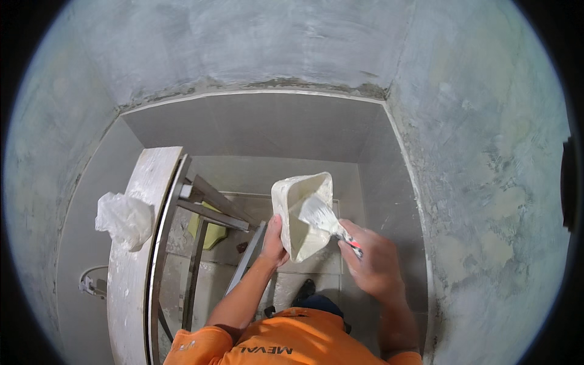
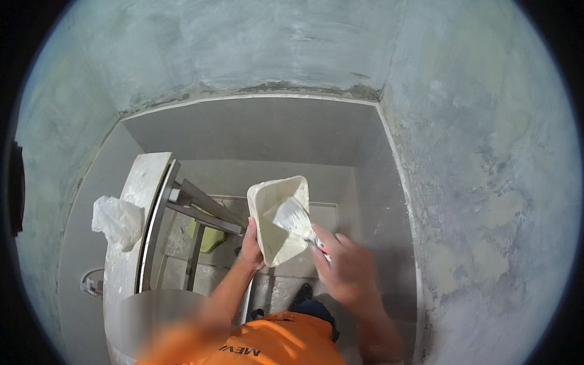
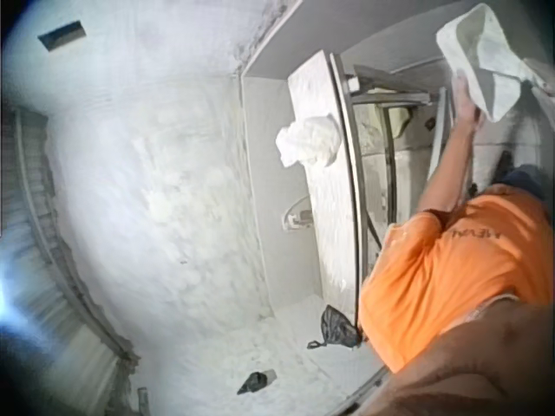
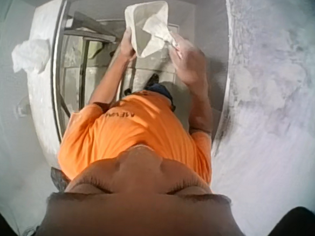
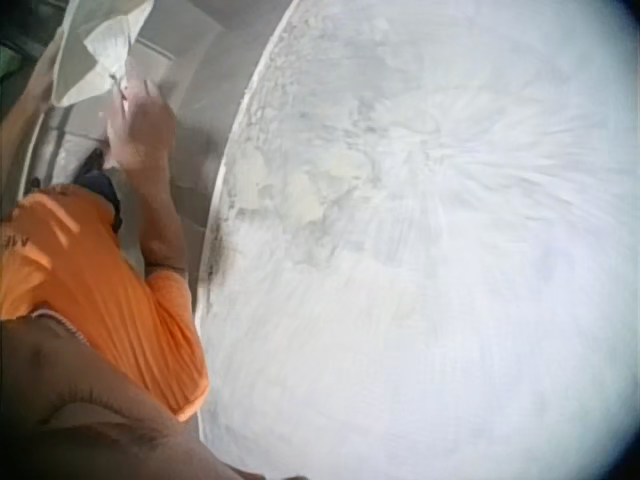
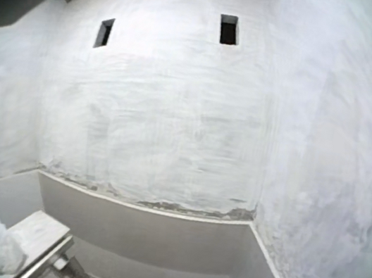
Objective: The person applies patching compound to a wall using a putty knife, scooping compound from a plastic container and smoothing it over a vertical seam and adjacent wall surfaces.
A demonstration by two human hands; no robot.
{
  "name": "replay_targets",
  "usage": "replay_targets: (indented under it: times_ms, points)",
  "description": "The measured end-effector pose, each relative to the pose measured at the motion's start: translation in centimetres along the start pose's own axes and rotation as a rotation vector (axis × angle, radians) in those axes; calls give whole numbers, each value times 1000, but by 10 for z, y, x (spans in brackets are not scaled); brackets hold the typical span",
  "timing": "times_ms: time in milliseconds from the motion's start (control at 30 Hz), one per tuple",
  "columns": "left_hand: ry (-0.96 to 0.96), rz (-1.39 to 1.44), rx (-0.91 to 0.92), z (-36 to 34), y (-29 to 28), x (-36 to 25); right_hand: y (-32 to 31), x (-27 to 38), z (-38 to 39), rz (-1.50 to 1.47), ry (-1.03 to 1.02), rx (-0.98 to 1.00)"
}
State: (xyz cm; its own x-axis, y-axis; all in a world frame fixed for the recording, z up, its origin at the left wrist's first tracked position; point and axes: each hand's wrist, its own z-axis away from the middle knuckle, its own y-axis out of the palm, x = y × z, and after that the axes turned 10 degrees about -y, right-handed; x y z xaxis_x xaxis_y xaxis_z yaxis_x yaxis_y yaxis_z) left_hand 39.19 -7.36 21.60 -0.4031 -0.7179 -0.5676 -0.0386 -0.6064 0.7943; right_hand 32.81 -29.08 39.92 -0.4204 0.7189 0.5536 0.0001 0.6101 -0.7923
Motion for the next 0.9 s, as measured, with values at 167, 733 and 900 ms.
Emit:
replay_targets:
  times_ms: [167,733,900]
  points:
    - [-18,39,61,-61,56,8,2,-37,-11,125,95,103]
    - [-102,60,119,-162,62,16,-27,-115,-36,-120,136,-176]
    - [-132,62,110,-204,61,17,-11,-127,-65,-100,189,-76]
